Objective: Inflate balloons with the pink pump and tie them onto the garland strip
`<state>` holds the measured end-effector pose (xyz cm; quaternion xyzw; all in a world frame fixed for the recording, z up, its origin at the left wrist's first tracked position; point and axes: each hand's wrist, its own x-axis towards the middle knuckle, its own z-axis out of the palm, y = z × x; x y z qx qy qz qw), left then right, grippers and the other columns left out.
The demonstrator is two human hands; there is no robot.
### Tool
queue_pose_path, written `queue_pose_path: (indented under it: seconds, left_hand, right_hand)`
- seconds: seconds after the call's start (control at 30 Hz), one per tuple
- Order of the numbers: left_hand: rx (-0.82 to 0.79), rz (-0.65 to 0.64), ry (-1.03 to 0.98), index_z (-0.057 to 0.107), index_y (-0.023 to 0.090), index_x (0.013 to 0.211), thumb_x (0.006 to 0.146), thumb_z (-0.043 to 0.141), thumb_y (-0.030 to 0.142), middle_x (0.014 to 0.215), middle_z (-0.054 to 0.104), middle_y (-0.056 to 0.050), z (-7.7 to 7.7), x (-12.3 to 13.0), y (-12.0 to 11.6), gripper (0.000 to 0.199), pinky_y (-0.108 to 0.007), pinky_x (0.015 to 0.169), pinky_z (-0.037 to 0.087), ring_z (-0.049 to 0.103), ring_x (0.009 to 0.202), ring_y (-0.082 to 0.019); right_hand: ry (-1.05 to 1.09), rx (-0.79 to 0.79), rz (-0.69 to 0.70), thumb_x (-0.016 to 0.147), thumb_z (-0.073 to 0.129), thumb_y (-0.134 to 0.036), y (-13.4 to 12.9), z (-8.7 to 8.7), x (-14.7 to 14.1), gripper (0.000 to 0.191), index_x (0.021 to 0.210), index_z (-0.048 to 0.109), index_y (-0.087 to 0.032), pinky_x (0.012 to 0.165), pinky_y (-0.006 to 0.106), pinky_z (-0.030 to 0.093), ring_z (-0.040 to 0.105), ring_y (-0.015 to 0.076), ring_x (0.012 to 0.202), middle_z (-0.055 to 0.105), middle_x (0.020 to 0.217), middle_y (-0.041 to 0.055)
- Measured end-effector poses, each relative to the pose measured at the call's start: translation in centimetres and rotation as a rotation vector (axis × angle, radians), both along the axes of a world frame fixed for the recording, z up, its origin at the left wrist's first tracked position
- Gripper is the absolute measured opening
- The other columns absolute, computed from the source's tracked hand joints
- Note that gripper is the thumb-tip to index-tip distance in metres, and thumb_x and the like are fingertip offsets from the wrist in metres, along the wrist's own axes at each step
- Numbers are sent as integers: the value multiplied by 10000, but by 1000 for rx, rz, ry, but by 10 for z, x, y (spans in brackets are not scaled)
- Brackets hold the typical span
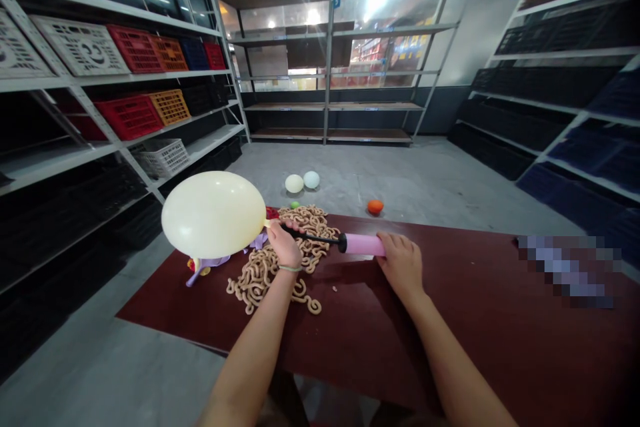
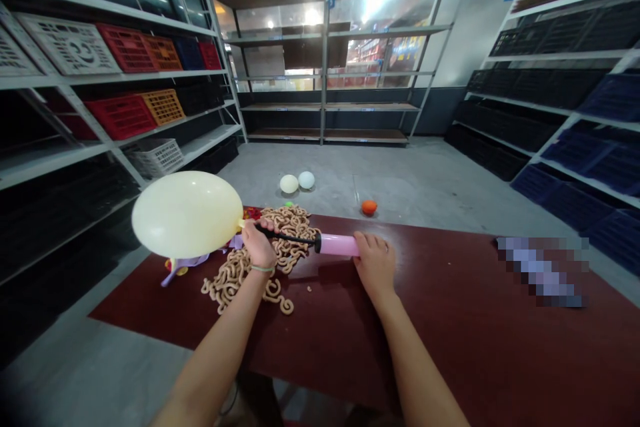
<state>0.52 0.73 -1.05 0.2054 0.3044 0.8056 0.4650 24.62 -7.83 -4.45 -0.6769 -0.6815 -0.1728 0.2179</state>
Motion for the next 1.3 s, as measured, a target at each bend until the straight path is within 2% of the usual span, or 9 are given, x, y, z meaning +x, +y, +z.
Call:
queue_pose_path:
  seconds: [0.17, 0.33, 0.47, 0.67, 0.77, 0.87, 1.0, 1.1, 1.3]
  left_hand:
    - [-1, 35, 1, 368, 211, 731, 844, 437, 293, 584, 398, 58, -1, -1, -2, 155, -221, 459, 360, 410, 478, -92]
    - [-13, -35, 11, 393, 215, 770, 855, 477, 309, 601, 427, 54, -4, 12, -10, 153, -222, 449, 367, 432, 467, -96]
    - [8, -64, 54, 398, 213, 771, 865, 463, 289, 603, 446, 39, -5, 15, -10, 137, -246, 455, 386, 452, 475, -108]
    - [23, 2, 15, 392, 215, 800, 868, 451, 292, 604, 443, 51, 2, 4, -3, 118, -239, 479, 398, 457, 503, -107]
    - [0, 27, -2, 386, 208, 765, 864, 421, 254, 592, 426, 48, 4, -1, -3, 115, -231, 471, 379, 438, 497, -101]
    - [-13, 29, -4, 386, 207, 761, 868, 433, 263, 588, 422, 52, 1, 1, -5, 130, -221, 461, 363, 426, 480, -93]
    - [23, -29, 40, 392, 213, 789, 879, 476, 308, 598, 441, 55, -5, 11, -10, 155, -220, 457, 366, 442, 470, -93]
    - [26, -72, 55, 391, 216, 799, 881, 493, 341, 599, 450, 54, -6, 14, -11, 181, -232, 472, 380, 455, 480, -96]
    - [25, 14, 7, 386, 213, 791, 872, 454, 331, 601, 444, 54, 2, 2, -6, 159, -244, 497, 385, 450, 506, -100]
  right_hand:
    - [46, -54, 34, 771, 589, -128, -4, -3, -28, 459, 1223, 542, -196, 809, 333, 372, 458, 257, 1001, 610, 1101, 86]
    - [58, -118, 130, 791, 592, -145, -9, -3, -64, 551, 1324, 483, -229, 777, 318, 363, 474, 238, 981, 603, 1114, 66]
    - [0, -145, 176, 799, 600, -164, -7, 0, -49, 545, 1323, 479, -257, 799, 328, 342, 498, 232, 1002, 617, 1146, 49]
    - [-3, -73, 20, 793, 586, -144, -1, -1, -5, 425, 1208, 545, -230, 825, 344, 337, 494, 247, 1045, 626, 1154, 67]
    - [47, -64, 16, 782, 589, -128, -1, -3, -13, 414, 1188, 563, -207, 825, 326, 357, 469, 251, 1021, 615, 1115, 76]
    - [68, -97, 50, 766, 604, -124, -5, -5, -39, 503, 1257, 540, -208, 790, 323, 371, 461, 256, 989, 604, 1086, 77]
    - [66, -170, 181, 778, 578, -118, -9, -4, -62, 656, 1402, 420, -241, 776, 323, 375, 488, 239, 972, 595, 1106, 69]
    - [27, -179, 227, 793, 575, -130, -8, -2, -52, 635, 1394, 424, -263, 808, 332, 363, 500, 235, 1003, 597, 1149, 59]
    - [1, -94, 81, 810, 586, -147, -2, -1, -11, 474, 1267, 518, -252, 831, 352, 354, 499, 246, 1076, 604, 1196, 56]
